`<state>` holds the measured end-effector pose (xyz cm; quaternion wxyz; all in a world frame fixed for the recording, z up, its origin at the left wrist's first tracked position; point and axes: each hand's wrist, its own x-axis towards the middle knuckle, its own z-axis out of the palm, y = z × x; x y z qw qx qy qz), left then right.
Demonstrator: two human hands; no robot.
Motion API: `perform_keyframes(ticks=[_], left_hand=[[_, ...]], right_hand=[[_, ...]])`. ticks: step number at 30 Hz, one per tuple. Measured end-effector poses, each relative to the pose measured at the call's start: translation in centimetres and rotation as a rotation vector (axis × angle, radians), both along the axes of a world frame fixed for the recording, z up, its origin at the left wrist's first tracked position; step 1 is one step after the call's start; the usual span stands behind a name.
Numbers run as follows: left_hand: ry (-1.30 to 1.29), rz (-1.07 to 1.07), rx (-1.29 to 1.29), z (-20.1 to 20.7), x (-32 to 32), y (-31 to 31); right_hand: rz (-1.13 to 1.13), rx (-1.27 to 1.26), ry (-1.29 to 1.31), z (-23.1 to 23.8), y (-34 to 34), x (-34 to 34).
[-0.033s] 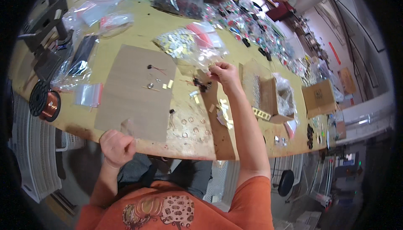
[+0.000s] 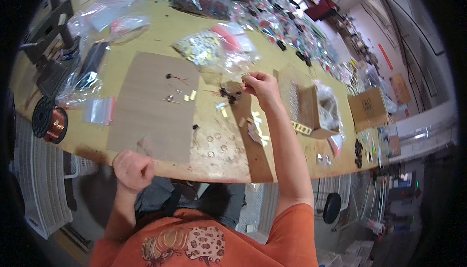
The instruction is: The person sits at a cluttered workbench and repeatedly picks small electronic components, places them into tiny plastic bags, and sets the bags aside. They handle components and bags one at a time, occasionally reaching for new items from nearby piles.
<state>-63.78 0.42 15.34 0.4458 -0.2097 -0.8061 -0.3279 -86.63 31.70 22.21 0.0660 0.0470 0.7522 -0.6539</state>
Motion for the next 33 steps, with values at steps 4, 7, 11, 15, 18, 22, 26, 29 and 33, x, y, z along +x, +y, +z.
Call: perform_keyframes(ticks=[4, 7, 11, 15, 18, 22, 26, 29, 33], left_hand=[[-0.035, -0.028, -0.015, -0.1, 0.1, 0.0], [-0.062, -0.020, -0.030, -0.2, 0.1, 0.4], [-0.110, -0.024, -0.032, -0.6, 0.5, 0.7], [-0.126, -0.020, -0.053, 0.3, 0.4, 1.1], [-0.157, 0.009, -0.082, 0.3, 0.5, 0.9], [-0.152, -0.007, -0.068, 0.4, 0.4, 1.0], [-0.131, 0.001, -0.084, 0.4, 0.4, 1.0], [-0.138, -0.011, -0.046, 0.6, 0.4, 1.3], [-0.246, 0.004, 0.074, 1.0, 1.3, 1.1]], right_hand=[[-0.004, 0.088, -0.031, 3.1, 4.1, 7.3], [-0.003, 0.167, -0.059, 3.1, 6.6, 13.0], [0.028, 0.187, -0.090, 0.4, 8.4, 17.3], [0.112, 0.331, -0.123, -0.8, 8.6, 18.7], [0.077, 0.304, -0.101, 0.3, 8.7, 19.4], [0.059, 0.307, -0.077, -0.3, 10.2, 19.7], [0.076, 0.797, 0.397, -1.4, 10.0, 20.1], [0.118, 0.948, 0.422, -0.5, 9.4, 20.7], [0.210, 0.961, 0.425, 0.7, 9.5, 21.0]])
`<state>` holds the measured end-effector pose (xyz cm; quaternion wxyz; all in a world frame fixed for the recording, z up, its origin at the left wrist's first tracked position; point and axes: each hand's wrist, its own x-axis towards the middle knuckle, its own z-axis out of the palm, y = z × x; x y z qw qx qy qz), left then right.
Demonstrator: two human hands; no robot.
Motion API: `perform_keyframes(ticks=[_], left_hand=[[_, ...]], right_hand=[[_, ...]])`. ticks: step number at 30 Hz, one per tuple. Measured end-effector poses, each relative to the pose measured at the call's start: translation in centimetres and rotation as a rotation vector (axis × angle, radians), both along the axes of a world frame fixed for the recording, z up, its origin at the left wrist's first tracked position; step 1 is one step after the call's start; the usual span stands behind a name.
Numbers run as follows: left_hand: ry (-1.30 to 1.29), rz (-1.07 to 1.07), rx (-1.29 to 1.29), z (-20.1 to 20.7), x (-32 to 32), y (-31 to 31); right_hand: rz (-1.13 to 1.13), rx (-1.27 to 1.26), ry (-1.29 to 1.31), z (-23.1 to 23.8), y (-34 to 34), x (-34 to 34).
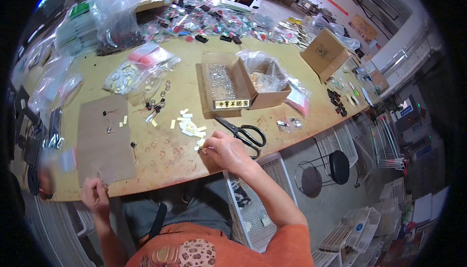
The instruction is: The person sits at a cluttered workbench and repeatedly picks small electronic components, places them into tiny plastic bags, and sets the bags aside. They handle components and bags one at a time, occasionally reaching for new items from nearby piles.
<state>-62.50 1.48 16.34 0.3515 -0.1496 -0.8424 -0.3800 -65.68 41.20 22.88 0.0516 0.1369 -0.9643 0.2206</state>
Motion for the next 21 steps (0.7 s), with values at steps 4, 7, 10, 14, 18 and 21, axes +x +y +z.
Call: perform_keyframes(ticks=[4, 7, 10, 14, 18, 21], left_hand=[[-0.268, -0.064, 0.500, 1.1, 1.0, 0.3], [-0.379, -0.177, 0.646, 3.6, -0.1, 2.0], [-0.416, -0.339, 0.619, 5.1, -2.5, 2.6], [-0.351, -0.508, 0.737, 4.3, -4.0, 2.8], [-0.336, -0.513, 0.762, 2.7, -4.6, 2.7], [-0.355, -0.501, 0.731, 2.7, -4.5, 2.6]], right_hand=[[0.029, -0.244, 0.007, 0.7, 0.6, -1.5], [-0.108, -0.605, -0.073, 0.7, 2.4, -3.6], [-0.136, -0.683, -0.015, 1.3, 4.0, -6.7], [-0.131, -0.780, -0.016, 0.7, 4.9, -10.0], [-0.164, -0.792, -0.077, 0.6, 4.7, -12.6], [-0.240, -0.694, -0.083, 0.9, 4.2, -13.4]])
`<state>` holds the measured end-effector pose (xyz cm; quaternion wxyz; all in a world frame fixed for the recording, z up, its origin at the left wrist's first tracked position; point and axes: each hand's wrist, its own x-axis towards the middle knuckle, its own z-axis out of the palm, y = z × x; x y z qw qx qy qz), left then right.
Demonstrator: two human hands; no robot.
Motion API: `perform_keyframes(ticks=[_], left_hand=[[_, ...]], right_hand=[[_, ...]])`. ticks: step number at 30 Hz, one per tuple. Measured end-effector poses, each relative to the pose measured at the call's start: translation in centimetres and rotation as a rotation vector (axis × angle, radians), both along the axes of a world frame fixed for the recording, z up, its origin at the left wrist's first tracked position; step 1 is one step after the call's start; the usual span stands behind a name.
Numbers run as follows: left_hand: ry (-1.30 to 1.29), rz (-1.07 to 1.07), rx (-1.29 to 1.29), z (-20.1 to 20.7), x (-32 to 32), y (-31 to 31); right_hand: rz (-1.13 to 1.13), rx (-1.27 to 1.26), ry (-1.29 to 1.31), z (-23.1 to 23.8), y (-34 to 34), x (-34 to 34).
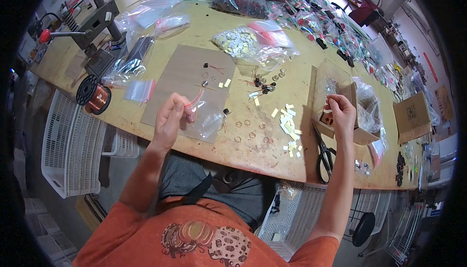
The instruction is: The person sits at a cluttered workbench and repeatedly picks small electronic components, places them into tiny plastic bags, and sets the bags aside. They handle components and bags one at a time, occasionally reaching for new items from nearby piles.
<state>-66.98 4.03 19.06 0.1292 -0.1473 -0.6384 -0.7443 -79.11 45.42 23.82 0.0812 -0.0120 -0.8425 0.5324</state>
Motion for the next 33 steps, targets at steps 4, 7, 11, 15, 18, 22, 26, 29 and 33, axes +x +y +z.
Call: perform_keyframes(ticks=[4, 7, 11, 15, 18, 22, 26, 29, 33], left_hand=[[0.026, 0.102, -0.225, -0.2, 0.6, -0.7], [0.185, 0.151, -0.408, 0.6, 0.9, -0.5], [0.286, 0.075, -0.479, 3.1, 1.9, 1.0], [0.403, 0.028, -0.522, 3.8, 2.6, 2.2], [0.372, 0.036, -0.588, 4.0, 3.4, 1.8], [0.399, -0.003, -0.616, 4.2, 4.0, 2.5], [0.473, 0.013, -0.676, 4.3, 4.3, 2.8], [0.539, -0.017, -0.741, 4.8, 4.9, 2.7], [0.562, -0.120, -0.874, 5.5, 6.0, 2.1]], right_hand=[[0.015, 0.079, 0.081, 0.3, -0.8, 0.2], [0.191, 0.021, 0.147, 1.0, -6.4, 3.9], [0.570, -0.111, -0.082, 2.7, -16.1, 10.4], [0.751, -0.413, -0.357, 2.0, -19.1, 12.1], [0.736, -0.682, -0.458, 0.2, -19.5, 12.9], [0.738, -0.645, -0.494, -0.3, -19.2, 13.8], [0.599, -0.327, 0.141, 1.0, -19.4, 15.0], [0.670, -0.068, 0.280, 0.8, -18.5, 16.1], [0.842, 0.239, 0.281, 1.8, -17.0, 17.1]])
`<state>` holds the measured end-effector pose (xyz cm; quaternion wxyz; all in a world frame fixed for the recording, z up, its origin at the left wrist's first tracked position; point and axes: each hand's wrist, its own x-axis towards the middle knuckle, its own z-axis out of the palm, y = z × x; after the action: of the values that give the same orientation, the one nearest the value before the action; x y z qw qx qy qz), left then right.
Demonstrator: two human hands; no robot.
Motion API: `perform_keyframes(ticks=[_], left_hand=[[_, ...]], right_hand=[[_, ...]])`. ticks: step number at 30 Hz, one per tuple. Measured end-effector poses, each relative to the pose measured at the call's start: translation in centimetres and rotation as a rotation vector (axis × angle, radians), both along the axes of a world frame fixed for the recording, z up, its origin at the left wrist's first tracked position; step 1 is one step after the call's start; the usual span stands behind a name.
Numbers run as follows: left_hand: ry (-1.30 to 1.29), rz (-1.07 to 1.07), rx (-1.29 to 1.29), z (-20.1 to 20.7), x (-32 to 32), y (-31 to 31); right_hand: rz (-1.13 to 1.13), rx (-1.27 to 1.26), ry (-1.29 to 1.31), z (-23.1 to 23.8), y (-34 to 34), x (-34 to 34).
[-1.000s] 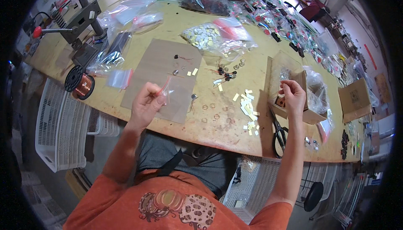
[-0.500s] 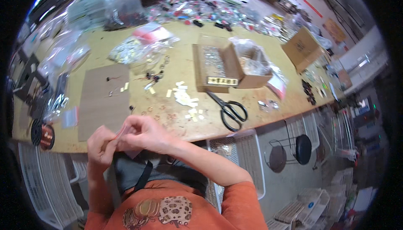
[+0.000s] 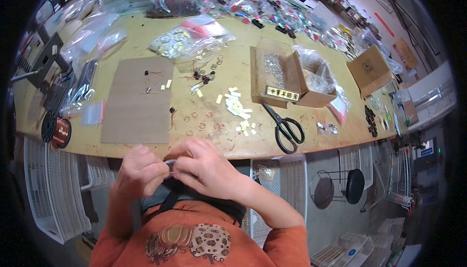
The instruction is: The person sits at a cluttered workbench and repeatedly picks small electronic components, places them into tiny plastic bags, and sets the bags aside. They handle components and bags one at a time, occasionally reaching for new items from nearby piles.
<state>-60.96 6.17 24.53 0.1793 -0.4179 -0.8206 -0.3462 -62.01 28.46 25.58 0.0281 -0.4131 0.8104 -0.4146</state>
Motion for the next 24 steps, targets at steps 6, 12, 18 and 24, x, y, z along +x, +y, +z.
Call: perform_keyframes(ticks=[6, 12, 18, 24], left_hand=[[-0.124, -0.032, 0.053, -1.1, 1.1, -0.9], [-0.115, 0.126, 0.111, -1.8, 1.1, -1.5], [-0.114, 0.164, 0.136, -2.4, 0.7, -1.6], [-0.112, 0.155, 0.123, -2.6, 0.7, -1.7]], right_hand=[[-0.320, -0.203, -0.362, -2.0, 2.1, -2.1], [-0.692, 0.091, 0.033, -6.7, 6.4, -5.3], [-0.725, 0.157, -0.008, -6.6, 5.4, -5.1], [-0.691, 0.186, 0.036, -6.0, 5.2, -4.9]])
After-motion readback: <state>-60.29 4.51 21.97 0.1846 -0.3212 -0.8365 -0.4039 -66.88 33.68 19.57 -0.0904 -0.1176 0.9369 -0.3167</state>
